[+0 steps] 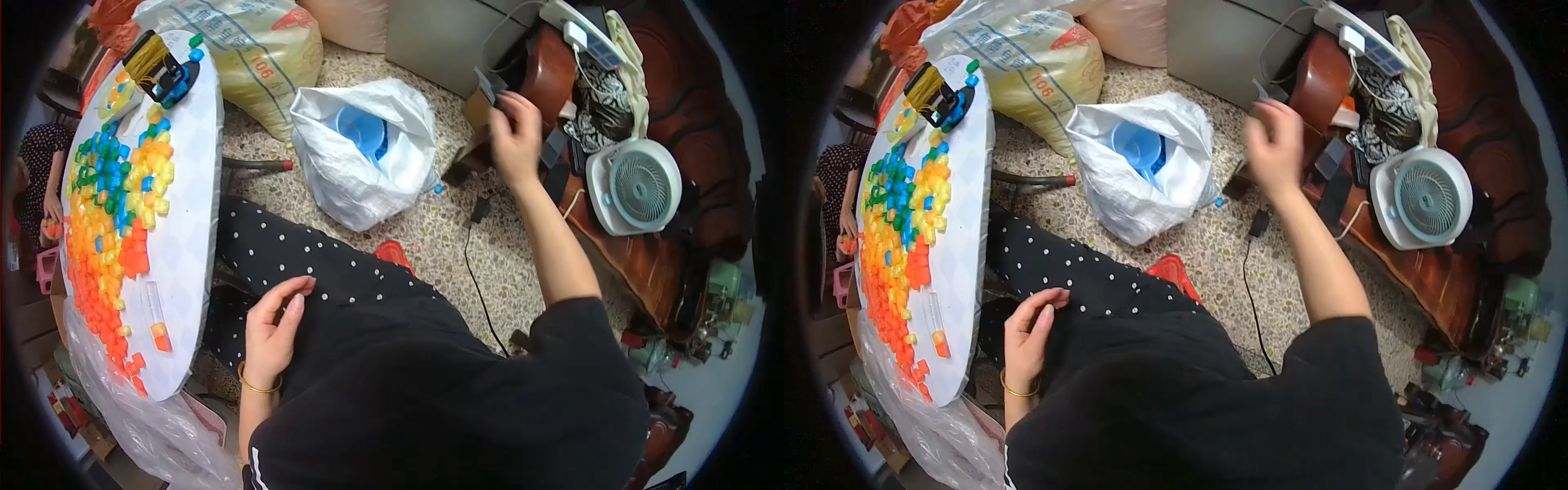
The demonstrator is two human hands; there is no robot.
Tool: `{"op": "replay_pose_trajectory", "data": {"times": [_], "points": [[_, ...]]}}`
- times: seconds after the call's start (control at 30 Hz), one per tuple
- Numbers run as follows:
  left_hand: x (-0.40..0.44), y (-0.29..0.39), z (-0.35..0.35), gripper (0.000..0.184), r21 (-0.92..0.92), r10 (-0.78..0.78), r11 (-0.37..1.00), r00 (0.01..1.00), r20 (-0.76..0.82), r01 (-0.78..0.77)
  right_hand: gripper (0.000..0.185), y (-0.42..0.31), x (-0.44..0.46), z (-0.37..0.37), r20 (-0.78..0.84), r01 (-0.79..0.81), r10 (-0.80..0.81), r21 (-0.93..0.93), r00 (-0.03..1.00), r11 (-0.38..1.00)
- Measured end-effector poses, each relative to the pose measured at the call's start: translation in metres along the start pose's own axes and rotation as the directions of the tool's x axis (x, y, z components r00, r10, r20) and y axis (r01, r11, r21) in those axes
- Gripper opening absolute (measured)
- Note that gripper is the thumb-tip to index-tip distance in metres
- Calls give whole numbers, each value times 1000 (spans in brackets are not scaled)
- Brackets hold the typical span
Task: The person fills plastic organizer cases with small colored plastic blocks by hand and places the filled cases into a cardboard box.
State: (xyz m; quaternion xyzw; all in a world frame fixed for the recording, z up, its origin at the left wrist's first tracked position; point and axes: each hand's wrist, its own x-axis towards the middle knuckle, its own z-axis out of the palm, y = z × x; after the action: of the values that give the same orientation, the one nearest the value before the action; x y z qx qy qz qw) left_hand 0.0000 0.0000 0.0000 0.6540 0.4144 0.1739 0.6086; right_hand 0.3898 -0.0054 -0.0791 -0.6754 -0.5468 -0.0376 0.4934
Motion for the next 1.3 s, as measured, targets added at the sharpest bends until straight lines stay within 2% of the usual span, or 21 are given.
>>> {"op": "replay_pose_trajectory", "data": {"times": [0.03, 0.07, 0.1, 0.13, 0.17, 0.2, 0.3, 0.37, 0.43, 0.5, 0.57, 0.63, 0.77, 0.83, 0.87, 1.0, 1.07, 1.1, 1.17, 1.23, 1.3], "points": [[-1, 5, -2, 25, 21, 20, 1000, 1000, -13, -20, 19, -10, -1, -3, 8, -14, 14, -5, 1000, 1000], [-1, 8, -5, 24, 55, 30, 998, 999, -24, -29, 22, -25, 3, 12, 194, 26, -32, 33, 981, 999], [-6, -3, 2, 24, 27, 53, 998, 998, -20, -53, 24, -38, 1, 18, 373, 178, -204, 101, 905, 979], [-12, -1, -2, 25, 79, 57, 995, 998, -13, -56, 23, -53, 5, 30, 505, 358, -415, 210, 757, 910], [-18, 0, -5, 25, 133, 60, 989, 998, -6, -58, 19, -69, 7, 41, 625, 419, -497, 283, 602, 863], [-23, -2, -9, 25, 155, 63, 986, 998, -13, -60, 17, -80, 5, 54, 661, 490, -563, 321, 497, 810], [-37, -14, -3, 24, 105, 40, 994, 994, -102, -30, 16, -122, 6, 82, 685, 481, -582, 369, 438, 795], [-45, -19, -2, 23, 105, 29, 994, 993, -118, -17, 17, -153, 1, 100, 506, 384, -640, 524, 578, 760], [-49, -13, -6, 23, 152, 14, 988, 990, -144, 8, 18, -181, -7, 124, 319, 383, -689, 645, 650, 661], [-55, -10, -15, 25, 244, 65, 969, 982, -177, -20, 18, -216, -9, 135, 293, 328, -670, 696, 682, 639], [-65, -17, -22, 25, 272, 144, 960, 957, -252, -73, 16, -255, -9, 148, 339, 148, -610, 781, 716, 607], [-75, -31, -28, 25, 214, 156, 972, 941, -301, -93, 16, -283, -17, 167, 492, -88, -573, 803, 656, 589], [-104, -43, -58, 25, 229, 181, 970, 871, -456, -82, 15, -347, -15, 206, 457, -58, -739, 866, 495, 497], [-120, -51, -58, 24, 163, 114, 986, 809, -577, -22, 15, -362, -20, 215, 362, 53, -862, 912, 355, 406], [-123, -58, -56, 23, 91, 83, 995, 787, -611, -35, 16, -362, -27, 221, 356, 35, -866, 919, 350, 392], [-126, -62, -44, 24, -19, -1, 1000, 779, -628, -14, 14, -349, -23, 203, 424, 7, -849, 894, 317, 449], [-123, -65, -45, 24, 62, 56, 998, 824, -563, -26, 12, -327, -20, 192, 458, 35, -809, 863, 368, 504], [-121, -63, -48, 24, 60, 51, 998, 808, -587, -19, 11, -314, -17, 186, 563, -33, -747, 806, 353, 592], [-118, -53, -57, 24, 219, 178, 974, 784, -595, -56, 12, -286, -11, 182, 722, -142, -581, 665, 377, 734], [-114, -49, -71, 25, 318, 295, 945, 634, -714, -82, 10, -262, -4, 189, 746, -187, -467, 604, 475, 774], [-108, -54, -88, 29, 421, 372, 907, 446, -814, 13, 13, -261, -1, 200, 759, -192, -369, 535, 536, 823]]}}
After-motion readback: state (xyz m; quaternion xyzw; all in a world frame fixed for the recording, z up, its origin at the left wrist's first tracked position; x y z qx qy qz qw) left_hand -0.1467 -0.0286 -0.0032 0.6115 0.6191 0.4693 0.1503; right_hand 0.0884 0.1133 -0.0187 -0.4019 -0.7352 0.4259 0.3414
